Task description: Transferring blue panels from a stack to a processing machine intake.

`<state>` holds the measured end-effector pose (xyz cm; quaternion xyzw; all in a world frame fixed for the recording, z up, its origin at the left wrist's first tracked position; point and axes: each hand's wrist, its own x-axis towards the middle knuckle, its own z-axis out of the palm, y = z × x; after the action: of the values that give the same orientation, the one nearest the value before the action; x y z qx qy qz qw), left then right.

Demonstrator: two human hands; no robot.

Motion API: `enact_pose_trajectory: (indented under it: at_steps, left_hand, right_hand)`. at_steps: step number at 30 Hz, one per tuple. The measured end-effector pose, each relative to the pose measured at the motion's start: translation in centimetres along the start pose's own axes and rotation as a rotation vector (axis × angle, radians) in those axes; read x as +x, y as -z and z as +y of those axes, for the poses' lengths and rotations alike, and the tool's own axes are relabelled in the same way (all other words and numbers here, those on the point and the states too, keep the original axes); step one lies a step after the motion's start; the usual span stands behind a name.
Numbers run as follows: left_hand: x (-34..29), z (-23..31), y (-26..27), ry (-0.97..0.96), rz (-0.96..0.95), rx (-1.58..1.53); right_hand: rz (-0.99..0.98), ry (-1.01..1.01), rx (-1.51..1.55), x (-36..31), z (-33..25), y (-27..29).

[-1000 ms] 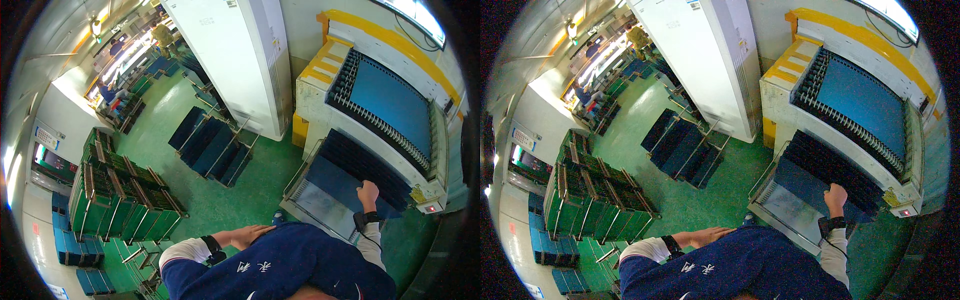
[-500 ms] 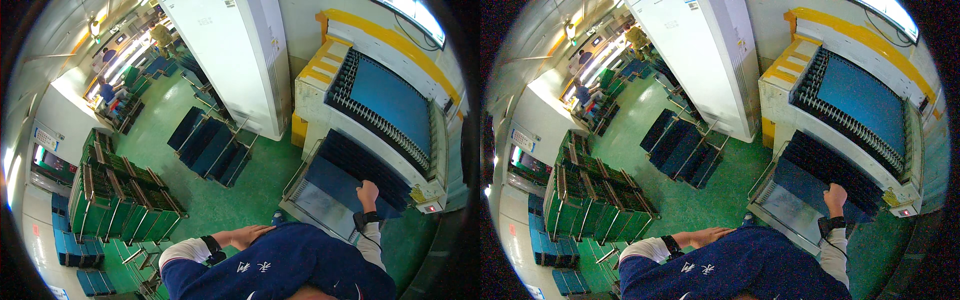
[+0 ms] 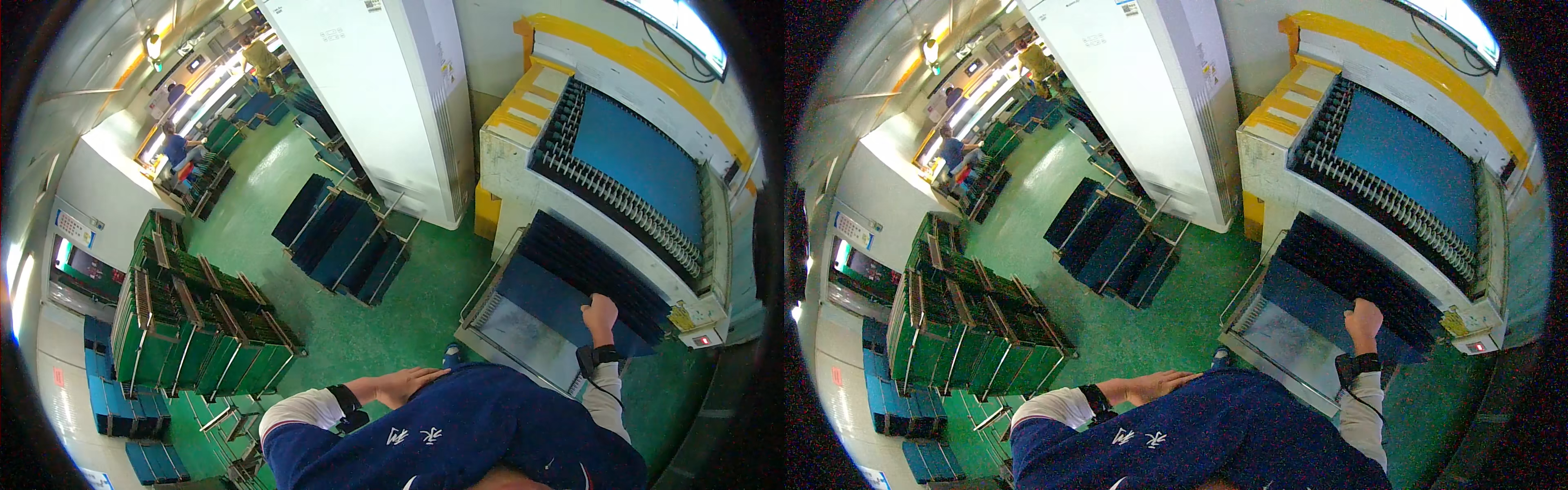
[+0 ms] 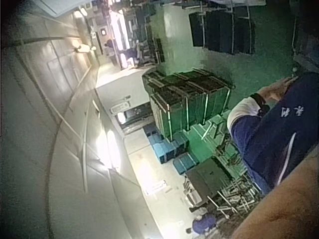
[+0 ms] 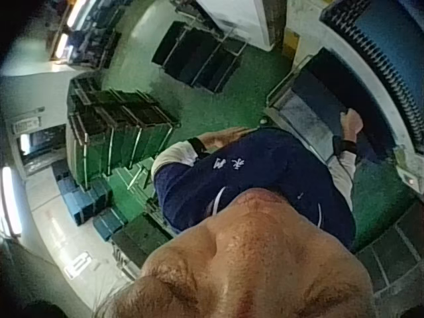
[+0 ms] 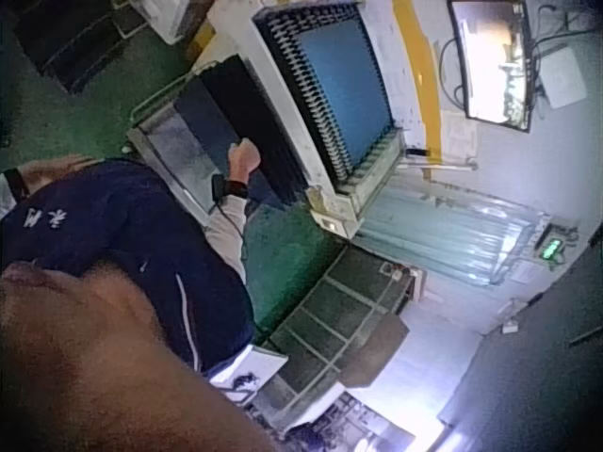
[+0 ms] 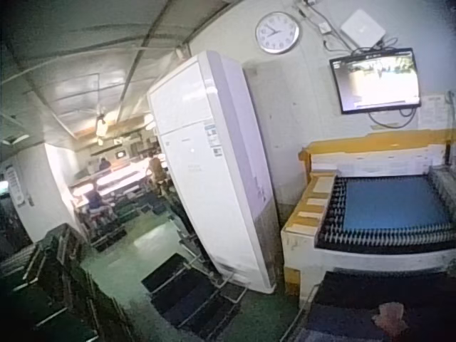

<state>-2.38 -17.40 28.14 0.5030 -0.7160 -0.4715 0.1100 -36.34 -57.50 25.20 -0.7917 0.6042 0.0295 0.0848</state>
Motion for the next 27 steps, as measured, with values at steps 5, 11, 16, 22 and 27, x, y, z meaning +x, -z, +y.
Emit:
enact_pose_trajectory:
  at_steps: [5, 11, 16, 22, 27]
  left_hand:
    - [0.1, -0.1, -0.2, 0.011, 0.001, -0.01]
    - [0.0, 0.3, 0.2, 0.014, -0.013, -0.024]
    - [0.1, 0.6, 0.2, 0.028, 0.001, -0.019]
    - [0.2, -0.1, -0.7, 0.042, 0.03, -0.073]
    - [0.2, -0.6, -1.2, 0.03, 0.034, -0.081]
  right_hand:
    - [0.017, 0.021, -0.007, 0.2, 0.3, -0.4]
    - [0.027, 0.024, -0.015, 0.2, 0.3, -0.5]
    - [0.012, 0.016, -0.022, 0.4, 0.6, -0.9]
    - [0.032, 0.02, -0.026, 0.2, 0.4, -0.9]
    - [0.028, 0.032, -0.015, 0.0, 0.4, -0.6]
